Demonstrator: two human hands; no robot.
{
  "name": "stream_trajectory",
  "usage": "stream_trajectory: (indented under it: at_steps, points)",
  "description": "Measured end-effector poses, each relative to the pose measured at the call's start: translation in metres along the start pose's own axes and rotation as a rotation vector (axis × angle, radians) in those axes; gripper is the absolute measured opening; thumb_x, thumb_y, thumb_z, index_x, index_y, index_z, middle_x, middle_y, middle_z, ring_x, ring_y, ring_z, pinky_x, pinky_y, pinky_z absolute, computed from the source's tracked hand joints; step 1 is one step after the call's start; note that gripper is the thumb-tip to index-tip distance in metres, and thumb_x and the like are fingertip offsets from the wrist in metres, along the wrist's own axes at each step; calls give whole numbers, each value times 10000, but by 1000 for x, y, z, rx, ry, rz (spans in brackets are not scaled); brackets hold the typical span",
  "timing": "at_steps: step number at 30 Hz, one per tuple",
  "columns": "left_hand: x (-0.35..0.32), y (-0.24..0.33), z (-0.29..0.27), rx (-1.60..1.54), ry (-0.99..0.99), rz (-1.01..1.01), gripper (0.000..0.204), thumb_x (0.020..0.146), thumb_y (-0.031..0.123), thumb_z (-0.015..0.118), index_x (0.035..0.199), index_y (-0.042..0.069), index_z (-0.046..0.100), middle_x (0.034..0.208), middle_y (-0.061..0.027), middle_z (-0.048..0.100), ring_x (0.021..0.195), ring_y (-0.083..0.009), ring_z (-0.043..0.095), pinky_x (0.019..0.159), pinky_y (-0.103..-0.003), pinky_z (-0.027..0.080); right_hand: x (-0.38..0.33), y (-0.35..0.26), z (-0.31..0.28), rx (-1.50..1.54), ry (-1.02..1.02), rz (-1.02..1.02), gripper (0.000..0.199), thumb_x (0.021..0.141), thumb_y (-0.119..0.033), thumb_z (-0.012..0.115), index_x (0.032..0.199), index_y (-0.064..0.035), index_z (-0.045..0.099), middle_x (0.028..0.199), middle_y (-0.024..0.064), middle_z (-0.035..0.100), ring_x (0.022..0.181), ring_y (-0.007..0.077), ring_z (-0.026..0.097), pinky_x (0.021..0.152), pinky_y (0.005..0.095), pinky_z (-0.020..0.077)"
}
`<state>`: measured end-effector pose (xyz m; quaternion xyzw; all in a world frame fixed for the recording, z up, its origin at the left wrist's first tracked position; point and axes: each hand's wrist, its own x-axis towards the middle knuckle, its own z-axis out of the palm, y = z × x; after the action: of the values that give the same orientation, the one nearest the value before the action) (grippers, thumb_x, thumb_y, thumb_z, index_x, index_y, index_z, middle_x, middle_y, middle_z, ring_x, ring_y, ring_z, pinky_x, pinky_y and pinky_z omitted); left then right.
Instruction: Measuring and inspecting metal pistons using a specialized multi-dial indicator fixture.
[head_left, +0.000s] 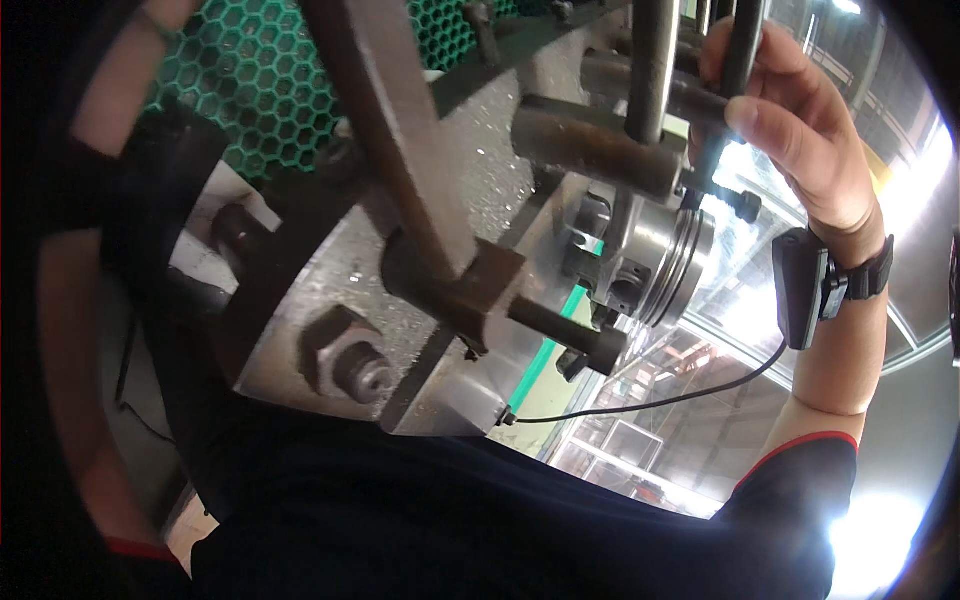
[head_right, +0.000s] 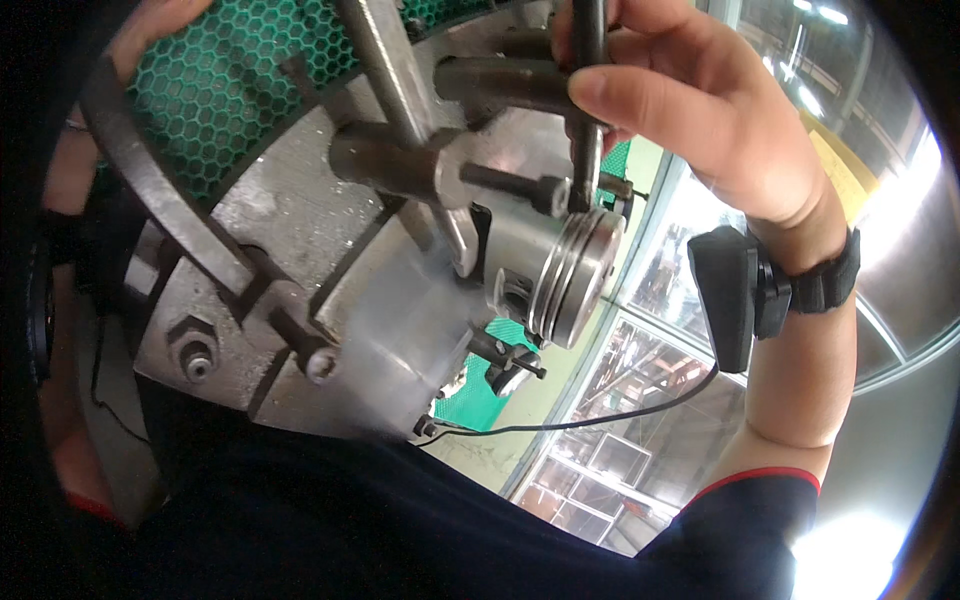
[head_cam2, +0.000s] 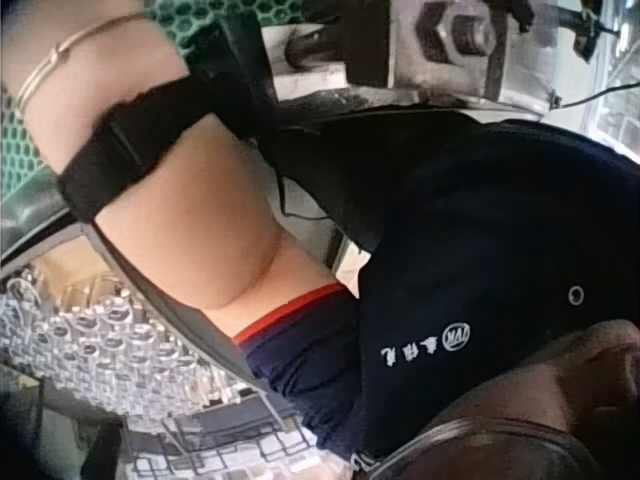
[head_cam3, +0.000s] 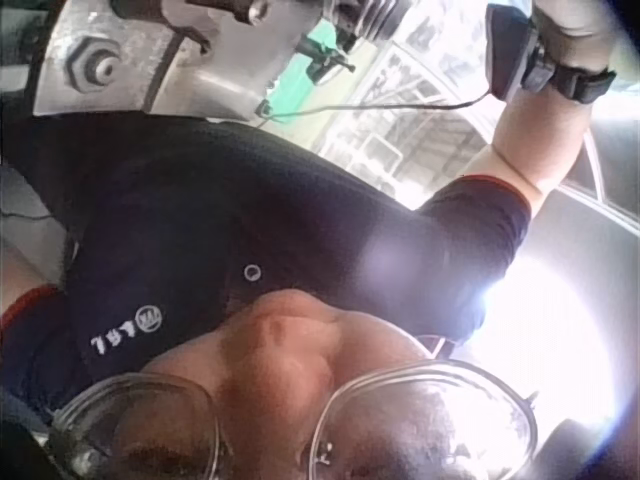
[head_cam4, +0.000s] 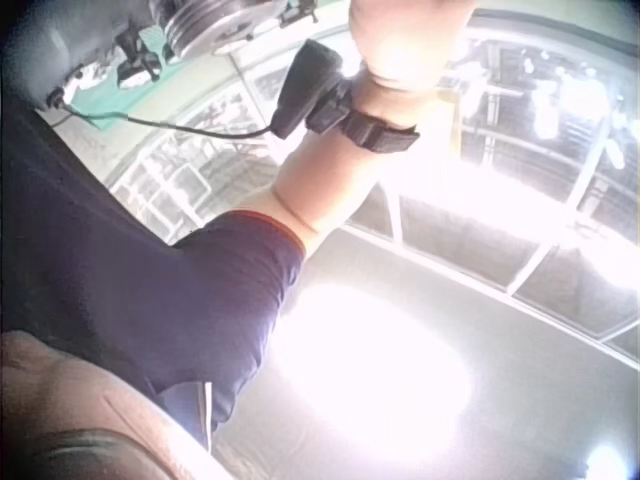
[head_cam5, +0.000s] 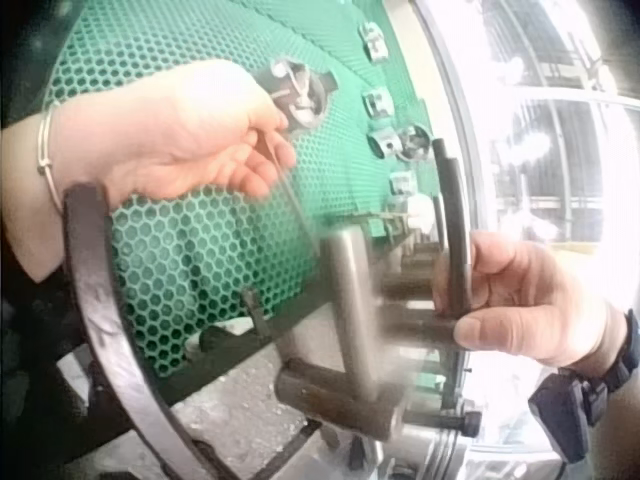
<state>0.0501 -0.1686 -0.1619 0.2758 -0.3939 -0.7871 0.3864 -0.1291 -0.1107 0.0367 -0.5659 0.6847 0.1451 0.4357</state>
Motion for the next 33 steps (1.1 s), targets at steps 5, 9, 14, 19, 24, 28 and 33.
stream_trajectory:
  at_steps: [5, 9, 14, 19, 24, 28, 33]
  points:
    - [-7, 1, -14, 71, -78, 131, 267, 977, 89, 382, 1000, -153, 494, 956, -208, 522, 808, -239, 523, 769, -344, 495, 2, -11, 11, 138, 26, 41, 292, 863, -86, 630, 1136, -29, 545, 869, 2, 573, 779, 88, 547, 722, 232, 437]
    - [-5, 3, -22, 135, -285, 47, 260, 971, 100, 395, 1019, -120, 524, 921, -171, 568, 804, -221, 575, 757, -318, 497, -7, -3, 8, 178, 17, 121, 316, 849, -113, 662, 1126, -39, 531, 934, 9, 572, 849, 89, 555, 760, 232, 452]
    - [-9, -3, -23, 207, -170, 201, 295, 983, 155, 402, 1016, -96, 553, 894, -143, 597, 759, -196, 598, 730, -305, 504, -5, -5, 7, 259, -24, 124, 321, 845, -114, 669, 1125, -44, 529, 970, 15, 556, 885, 99, 559, 789, 246, 464]
    - [-11, -5, -29, 266, -179, 413, 323, 991, 194, 409, 1025, -88, 562, 893, -140, 603, 743, -190, 598, 715, -305, 508, -2, -8, 11, 277, -12, 155, 318, 844, -107, 667, 1121, -39, 525, 980, 19, 549, 889, 103, 557, 815, 260, 476]
    - [-12, 8, -36, 405, -206, 483, 364, 999, 259, 420, 1055, -70, 565, 894, -131, 606, 712, -182, 595, 694, -306, 515, -3, -5, 5, 224, -37, 109, 308, 855, -82, 648, 1132, -32, 524, 980, 21, 564, 888, 100, 564, 818, 255, 477]
    - [-16, 28, -1, 447, 68, 132, 438, 997, 367, 446, 1080, -47, 565, 886, -125, 605, 693, -182, 588, 674, -320, 524, 0, -6, 14, 274, -12, 84, 288, 868, -49, 620, 1143, -27, 536, 926, 4, 594, 823, 72, 538, 754, 230, 437]
    - [-8, -12, 12, -135, -31, 356, 407, 999, 278, 444, 1079, -119, 481, 985, -225, 557, 819, -230, 592, 783, -336, 527, -2, 0, 9, 176, 1, 44, 274, 859, -76, 649, 1115, -39, 558, 879, -9, 582, 792, 78, 534, 723, 226, 417]
